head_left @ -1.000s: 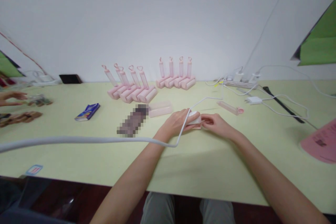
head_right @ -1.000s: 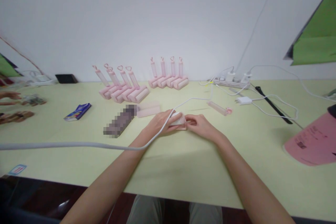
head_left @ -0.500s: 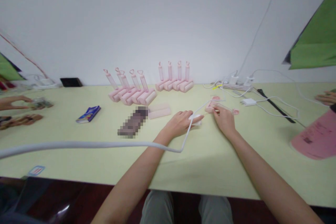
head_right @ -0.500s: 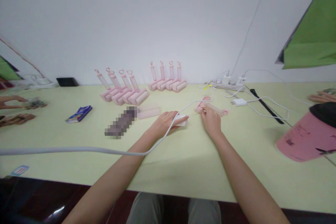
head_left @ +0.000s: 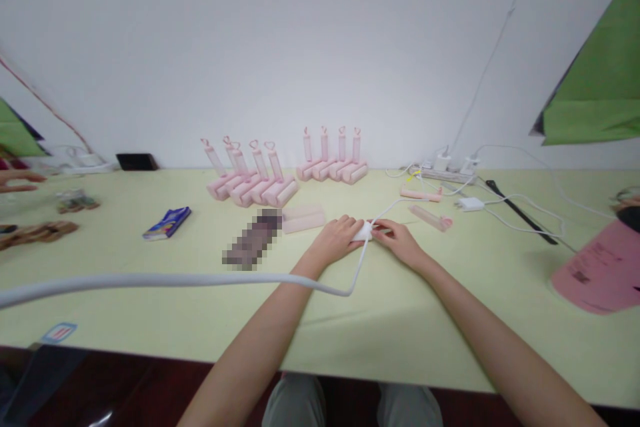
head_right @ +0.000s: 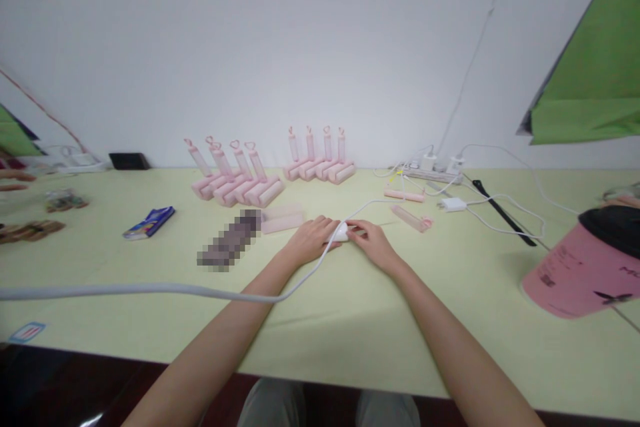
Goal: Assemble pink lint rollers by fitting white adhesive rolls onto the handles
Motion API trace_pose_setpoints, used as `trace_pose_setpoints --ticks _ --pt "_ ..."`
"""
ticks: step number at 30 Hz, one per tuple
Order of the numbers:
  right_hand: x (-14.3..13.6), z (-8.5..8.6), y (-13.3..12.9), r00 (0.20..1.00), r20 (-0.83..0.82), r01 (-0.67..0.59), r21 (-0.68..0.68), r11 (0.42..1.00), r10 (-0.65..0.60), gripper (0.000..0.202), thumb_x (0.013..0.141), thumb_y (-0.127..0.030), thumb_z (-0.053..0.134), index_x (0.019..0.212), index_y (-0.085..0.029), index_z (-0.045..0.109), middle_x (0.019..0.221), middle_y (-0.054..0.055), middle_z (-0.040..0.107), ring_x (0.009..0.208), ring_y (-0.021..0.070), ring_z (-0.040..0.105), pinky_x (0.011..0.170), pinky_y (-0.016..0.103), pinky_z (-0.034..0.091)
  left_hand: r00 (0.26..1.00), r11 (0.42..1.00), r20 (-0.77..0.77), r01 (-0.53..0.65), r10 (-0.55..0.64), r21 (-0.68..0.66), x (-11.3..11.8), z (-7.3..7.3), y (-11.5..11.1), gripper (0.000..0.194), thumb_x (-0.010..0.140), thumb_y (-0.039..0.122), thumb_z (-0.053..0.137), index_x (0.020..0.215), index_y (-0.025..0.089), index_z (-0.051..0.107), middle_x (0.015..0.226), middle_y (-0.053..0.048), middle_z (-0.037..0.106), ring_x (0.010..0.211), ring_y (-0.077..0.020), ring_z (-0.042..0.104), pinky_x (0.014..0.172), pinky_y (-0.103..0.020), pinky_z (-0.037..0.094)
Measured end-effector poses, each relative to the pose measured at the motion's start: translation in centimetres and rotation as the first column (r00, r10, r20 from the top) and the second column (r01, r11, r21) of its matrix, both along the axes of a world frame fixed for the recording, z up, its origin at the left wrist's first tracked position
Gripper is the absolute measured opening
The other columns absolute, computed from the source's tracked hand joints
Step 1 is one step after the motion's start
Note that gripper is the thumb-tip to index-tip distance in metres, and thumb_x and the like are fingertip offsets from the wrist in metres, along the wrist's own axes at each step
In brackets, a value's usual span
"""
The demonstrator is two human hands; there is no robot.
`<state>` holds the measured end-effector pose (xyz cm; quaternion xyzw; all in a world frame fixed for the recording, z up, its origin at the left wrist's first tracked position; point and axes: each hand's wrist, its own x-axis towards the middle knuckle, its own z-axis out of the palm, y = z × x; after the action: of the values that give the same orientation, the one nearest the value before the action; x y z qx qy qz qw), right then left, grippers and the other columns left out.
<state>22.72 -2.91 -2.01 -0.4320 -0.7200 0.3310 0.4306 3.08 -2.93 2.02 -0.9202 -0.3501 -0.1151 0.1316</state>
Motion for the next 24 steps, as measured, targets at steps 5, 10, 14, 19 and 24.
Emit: trace_pose_setpoints --ticks 5,10,14,19,24 --pt "0.74 -0.04 0.25 0.994 -0.068 -0.091 -0.076 0.993 0.086 0.037 0.079 -0.032 0.056 0.113 -0.018 0.058 0.113 0.008 0.062 0.101 0.0173 0.059 0.093 0.035 0.044 1.0 1.0 -0.002 0.015 -0.015 -0.027 0.01 -0.08 0.0 0.039 0.088 0.044 0.038 0.114 0.016 0.043 0.099 -0.008 0.055 0.094 -0.0193 0.05 0.079 -0.033 0.043" --pt "0.86 -0.31 0.52 0.996 -0.033 -0.089 -0.073 0.993 0.087 0.04 0.079 -0.034 0.056 0.115 -0.017 0.057 0.114 0.009 0.062 0.101 0.0187 0.059 0.092 0.037 0.044 1.0 0.999 0.002 0.008 -0.008 -0.036 0.02 -0.1 0.07 0.038 0.087 0.043 0.039 0.114 0.016 0.043 0.099 -0.008 0.055 0.094 -0.0197 0.05 0.08 -0.033 0.043" --pt "1.0 -0.61 0.85 0.989 -0.065 -0.137 -0.055 0.989 0.133 0.038 0.079 -0.033 0.055 0.114 -0.018 0.057 0.112 0.008 0.063 0.1 0.0186 0.059 0.091 0.037 0.044 1.0 0.999 -0.002 0.002 -0.002 -0.04 0.07 -0.01 0.02 0.037 0.087 0.043 0.04 0.112 0.017 0.044 0.099 -0.008 0.056 0.093 -0.0206 0.05 0.078 -0.034 0.043" --pt "1.11 -0.68 0.96 0.989 -0.077 -0.131 -0.054 0.99 0.127 0.037 0.078 -0.035 0.058 0.112 -0.019 0.058 0.11 0.008 0.063 0.097 0.0188 0.059 0.09 0.037 0.045 1.0 0.999 0.008 0.006 -0.005 -0.038 0.13 -0.03 -0.03 0.036 0.087 0.043 0.04 0.112 0.017 0.043 0.099 -0.008 0.056 0.093 -0.0208 0.051 0.078 -0.033 0.042" --pt "1.17 -0.51 0.84 0.99 -0.05 -0.135 -0.048 0.99 0.133 0.037 0.079 -0.035 0.056 0.112 -0.019 0.058 0.108 0.007 0.064 0.097 0.0185 0.059 0.089 0.036 0.045 1.0 1.0 0.01 0.01 -0.01 -0.024 0.12 -0.1 0.02 0.036 0.087 0.044 0.039 0.11 0.017 0.044 0.098 -0.008 0.057 0.092 -0.0211 0.05 0.076 -0.033 0.042"
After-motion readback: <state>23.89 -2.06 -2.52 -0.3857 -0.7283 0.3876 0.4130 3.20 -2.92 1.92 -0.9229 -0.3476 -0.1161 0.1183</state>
